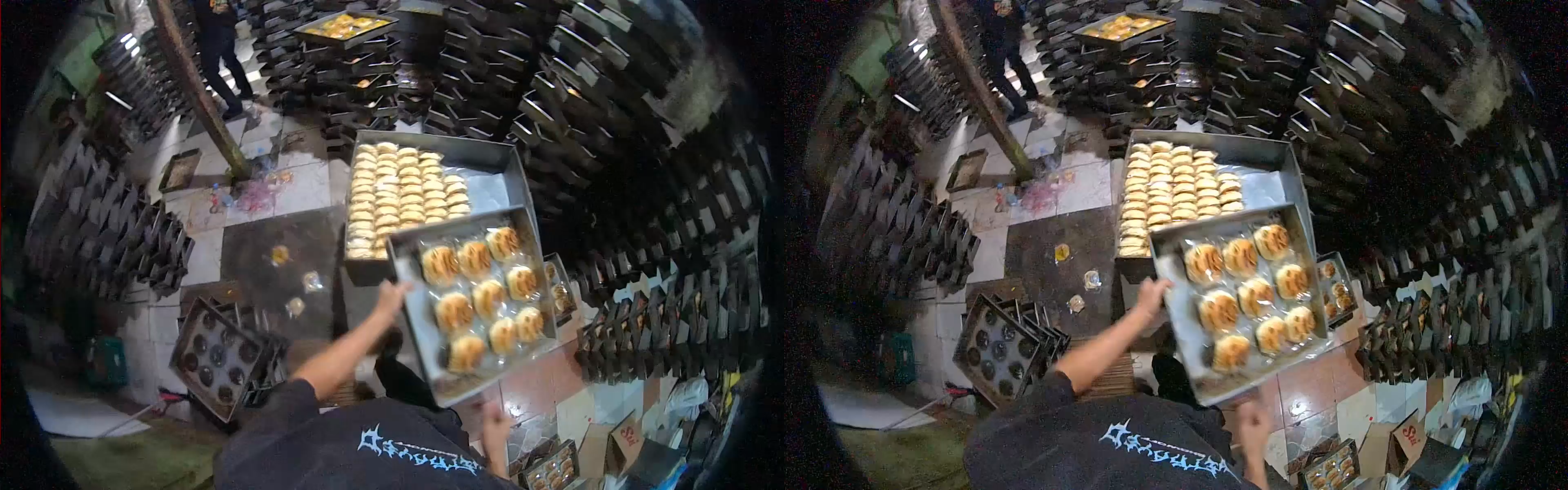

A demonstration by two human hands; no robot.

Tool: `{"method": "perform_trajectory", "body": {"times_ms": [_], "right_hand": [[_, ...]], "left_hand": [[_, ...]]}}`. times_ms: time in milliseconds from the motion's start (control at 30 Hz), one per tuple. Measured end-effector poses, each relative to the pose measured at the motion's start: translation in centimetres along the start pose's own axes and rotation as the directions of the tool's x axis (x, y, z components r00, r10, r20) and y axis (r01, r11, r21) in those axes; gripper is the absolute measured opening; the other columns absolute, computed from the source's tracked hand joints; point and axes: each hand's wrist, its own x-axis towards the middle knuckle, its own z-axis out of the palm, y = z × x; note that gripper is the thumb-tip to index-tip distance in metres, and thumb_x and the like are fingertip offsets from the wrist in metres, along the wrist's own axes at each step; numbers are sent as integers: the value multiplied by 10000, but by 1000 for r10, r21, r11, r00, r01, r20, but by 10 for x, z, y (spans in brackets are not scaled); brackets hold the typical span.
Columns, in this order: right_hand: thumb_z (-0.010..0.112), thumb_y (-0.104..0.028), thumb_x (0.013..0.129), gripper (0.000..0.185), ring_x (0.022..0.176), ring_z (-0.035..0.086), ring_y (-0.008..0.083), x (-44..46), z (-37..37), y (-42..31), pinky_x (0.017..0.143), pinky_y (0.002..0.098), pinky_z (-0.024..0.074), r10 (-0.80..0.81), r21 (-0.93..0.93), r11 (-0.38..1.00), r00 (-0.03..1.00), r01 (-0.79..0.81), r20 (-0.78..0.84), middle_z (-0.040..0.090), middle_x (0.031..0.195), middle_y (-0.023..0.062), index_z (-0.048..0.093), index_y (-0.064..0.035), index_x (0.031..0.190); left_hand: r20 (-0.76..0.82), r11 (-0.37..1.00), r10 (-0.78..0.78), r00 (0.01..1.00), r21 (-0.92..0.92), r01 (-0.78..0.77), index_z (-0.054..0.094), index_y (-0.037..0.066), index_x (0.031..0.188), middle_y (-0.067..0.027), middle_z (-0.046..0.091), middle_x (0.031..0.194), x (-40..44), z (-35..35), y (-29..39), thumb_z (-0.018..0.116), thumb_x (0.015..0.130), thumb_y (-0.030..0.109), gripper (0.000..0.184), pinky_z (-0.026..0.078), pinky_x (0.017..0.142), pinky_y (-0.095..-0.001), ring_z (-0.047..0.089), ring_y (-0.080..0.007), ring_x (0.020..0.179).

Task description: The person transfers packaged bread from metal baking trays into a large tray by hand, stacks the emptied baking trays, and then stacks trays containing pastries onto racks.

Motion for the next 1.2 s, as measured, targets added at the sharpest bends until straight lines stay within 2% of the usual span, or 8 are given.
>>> {"method": "perform_trajectory", "body": {"times_ms": [167, 367, 500, 733, 800, 867, 967, 1200], "right_hand": [[468, -266, 900, 402, 985, 507, 257, 172, -5, 92, 905, 334, 359, 62, 31, 998, 728, -56, -683, 542, 1066, 199, 485, 92, 1080], [529, -401, 839, 606, 1110, 453, 321, 305, 135, 6, 948, 362, 336, 88, -29, 995, 968, -98, -237, 470, 1183, 241, 392, 53, 1217], [449, -420, 870, 554, 1073, 485, 291, 310, 219, -34, 915, 361, 354, 146, -87, 987, 984, -137, 107, 516, 1139, 223, 447, 47, 1168], [471, -284, 884, 437, 1021, 498, 307, 357, 256, -94, 875, 361, 374, 53, -46, 998, 998, -53, 15, 517, 1102, 244, 457, 68, 1143], [490, -219, 870, 379, 972, 493, 352, 352, 273, -84, 852, 374, 379, -56, -276, 961, 987, 12, -154, 511, 1061, 245, 464, 61, 1122], [487, -208, 868, 346, 951, 496, 347, 327, 291, -123, 832, 380, 383, -187, -401, 913, 954, 80, -235, 512, 1043, 239, 474, 55, 1092], [467, -177, 868, 270, 850, 519, 346, 292, 344, -133, 750, 405, 403, -141, -263, 955, 990, 139, 13, 534, 954, 223, 479, 45, 1020], [512, -298, 852, 423, 909, 513, 339, 260, 434, -141, 811, 406, 387, 256, -176, 961, 925, -213, 280, 518, 961, 252, 470, 87, 1022]], "left_hand": [[153, 988, -120, 981, -77, 133, 548, 65, 802, -74, 525, 689, 133, -119, 32, 617, 623, 301, 304, 458, 557, -338, 521, -181, 610], [25, 903, -411, 911, 145, 404, 564, 76, 925, -48, 562, 745, 254, -197, 79, 564, 702, 407, 399, 422, 579, -311, 522, -181, 668], [-31, 942, -203, 979, 267, 204, 627, 36, 916, -88, 616, 896, 362, -228, 18, 582, 730, 422, 431, 439, 686, -317, 561, -179, 801], [-170, 846, 45, 984, 531, 53, 582, -9, 1062, -158, 634, 946, 381, -212, 55, 560, 790, 426, 514, 431, 791, -297, 588, -201, 892], [-227, 911, 230, 946, 393, -127, 557, -13, 1092, -195, 607, 1002, 374, -210, 46, 520, 837, 375, 466, 422, 828, -301, 580, -240, 949], [-178, 609, 660, 730, 696, -380, 542, -24, 1089, -199, 555, 1078, 305, -195, 85, 523, 827, 231, 366, 400, 863, -367, 529, -329, 976], [-146, 877, 166, 975, 474, -78, 529, -66, 992, -243, 550, 955, 210, -171, 68, 509, 821, 194, 312, 368, 872, -413, 502, -371, 966], [-43, 832, -97, 994, 545, 105, 498, -59, 998, -295, 498, 986, 178, -179, 11, 463, 851, 321, 409, 371, 849, -447, 470, -421, 952]]}}
